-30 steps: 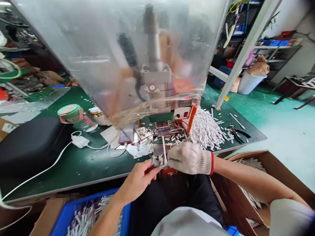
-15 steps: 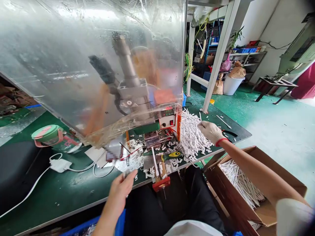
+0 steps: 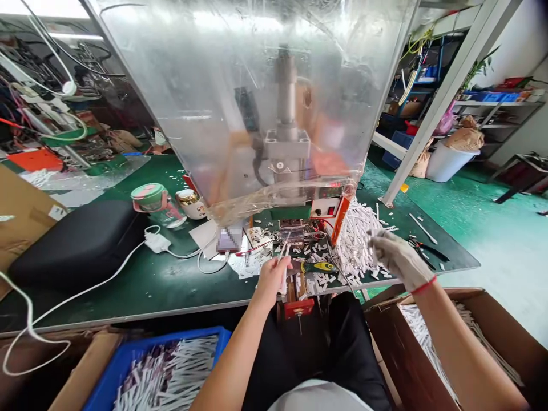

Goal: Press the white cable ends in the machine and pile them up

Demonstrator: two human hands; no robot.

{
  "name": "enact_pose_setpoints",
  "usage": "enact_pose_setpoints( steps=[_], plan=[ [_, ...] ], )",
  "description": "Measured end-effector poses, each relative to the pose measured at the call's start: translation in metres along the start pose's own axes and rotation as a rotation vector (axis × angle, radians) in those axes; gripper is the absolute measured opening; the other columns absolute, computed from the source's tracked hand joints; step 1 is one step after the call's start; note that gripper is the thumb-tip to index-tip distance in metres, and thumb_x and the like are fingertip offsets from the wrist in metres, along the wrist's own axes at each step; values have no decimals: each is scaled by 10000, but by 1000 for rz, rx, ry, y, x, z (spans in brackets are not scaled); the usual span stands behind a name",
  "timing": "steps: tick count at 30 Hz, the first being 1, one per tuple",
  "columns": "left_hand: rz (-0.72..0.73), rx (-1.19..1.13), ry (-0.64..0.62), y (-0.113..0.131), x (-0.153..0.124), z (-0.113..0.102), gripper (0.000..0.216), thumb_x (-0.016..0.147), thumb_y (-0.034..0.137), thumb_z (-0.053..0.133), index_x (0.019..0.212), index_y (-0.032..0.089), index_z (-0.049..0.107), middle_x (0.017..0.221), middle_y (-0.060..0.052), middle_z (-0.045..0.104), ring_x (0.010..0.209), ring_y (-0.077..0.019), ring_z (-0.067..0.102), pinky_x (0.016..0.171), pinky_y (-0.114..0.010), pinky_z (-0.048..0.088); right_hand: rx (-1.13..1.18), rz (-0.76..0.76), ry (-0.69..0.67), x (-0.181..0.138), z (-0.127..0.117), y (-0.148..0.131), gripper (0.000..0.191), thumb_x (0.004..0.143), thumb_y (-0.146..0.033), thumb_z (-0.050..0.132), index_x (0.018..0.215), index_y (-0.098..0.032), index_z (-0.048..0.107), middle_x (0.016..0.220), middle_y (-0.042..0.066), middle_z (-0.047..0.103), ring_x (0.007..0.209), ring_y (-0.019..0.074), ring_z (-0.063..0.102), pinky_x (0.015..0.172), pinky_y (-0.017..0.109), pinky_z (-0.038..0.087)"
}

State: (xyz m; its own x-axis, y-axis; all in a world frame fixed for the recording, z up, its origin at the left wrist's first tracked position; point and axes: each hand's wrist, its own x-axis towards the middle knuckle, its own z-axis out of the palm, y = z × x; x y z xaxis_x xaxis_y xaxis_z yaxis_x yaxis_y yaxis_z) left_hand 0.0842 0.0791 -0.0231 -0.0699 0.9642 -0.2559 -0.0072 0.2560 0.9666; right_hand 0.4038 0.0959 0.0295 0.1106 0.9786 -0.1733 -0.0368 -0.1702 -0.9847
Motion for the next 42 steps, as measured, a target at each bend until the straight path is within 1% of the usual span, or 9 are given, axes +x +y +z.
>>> enact_pose_setpoints(
  steps=[3,6,10,14,29,34,38,40,42],
  plan=[
    [-48,-142,-39,2,-15,-7,418,755,560,651,562,218,510,393,109,234,361,-68,205,400,-223,165,57,126,-258,-34,45,11,374,792,-515,746,890,-177,617,668,6,624,434,86,518,382,190,408],
    [-59,-317,-5,2,-34,-20,423,736,533,719,567,192,533,408,98,292,367,-48,234,399,-203,165,-27,115,-411,-44,102,27,427,854,-594,654,818,-175,582,548,-22,576,358,81,470,326,180,347],
    [-37,-388,93,-6,-54,-41,441,703,541,788,609,166,576,456,68,427,390,-45,352,397,-181,225,-136,142,-404,-30,157,46,404,854,-575,624,740,-201,524,446,-48,511,329,101,462,314,196,348],
    [-74,-393,121,-18,-64,-55,474,674,581,816,651,152,614,471,55,479,388,-51,398,368,-173,200,-71,178,-302,-17,180,62,347,835,-514,625,717,-204,523,436,-43,523,316,114,467,305,216,345],
    [-28,-269,72,-22,-74,-59,448,744,588,770,742,159,642,424,74,448,365,-55,349,409,-197,226,68,241,-310,-6,193,63,328,816,-485,637,739,-173,576,539,-2,601,361,108,534,330,199,382],
    [-13,-80,-77,-9,-70,-66,413,800,571,713,753,167,647,433,73,441,371,-58,322,433,-212,210,-335,46,-291,-12,170,26,349,863,-514,639,776,-186,559,611,-6,609,428,90,502,395,203,352],
    [-13,123,-316,10,-59,-71,390,815,542,718,713,182,609,445,70,436,378,-64,322,430,-221,200,-635,-275,-607,-29,145,-17,267,888,-449,658,894,-185,703,752,11,681,639,123,593,547,200,410],
    [-28,176,-459,18,-54,-69,374,829,532,719,733,185,616,451,70,426,383,-65,314,422,-224,178,-630,-289,-770,-40,139,-27,224,892,-395,653,871,-183,725,756,8,687,654,124,601,562,195,424],
    [-61,157,-591,22,-52,-64,375,839,553,708,801,183,656,444,82,382,377,-64,275,410,-229,143,-566,-192,-864,-50,134,-28,242,913,-366,603,825,-169,711,716,10,669,588,111,585,519,189,429]
  ],
)
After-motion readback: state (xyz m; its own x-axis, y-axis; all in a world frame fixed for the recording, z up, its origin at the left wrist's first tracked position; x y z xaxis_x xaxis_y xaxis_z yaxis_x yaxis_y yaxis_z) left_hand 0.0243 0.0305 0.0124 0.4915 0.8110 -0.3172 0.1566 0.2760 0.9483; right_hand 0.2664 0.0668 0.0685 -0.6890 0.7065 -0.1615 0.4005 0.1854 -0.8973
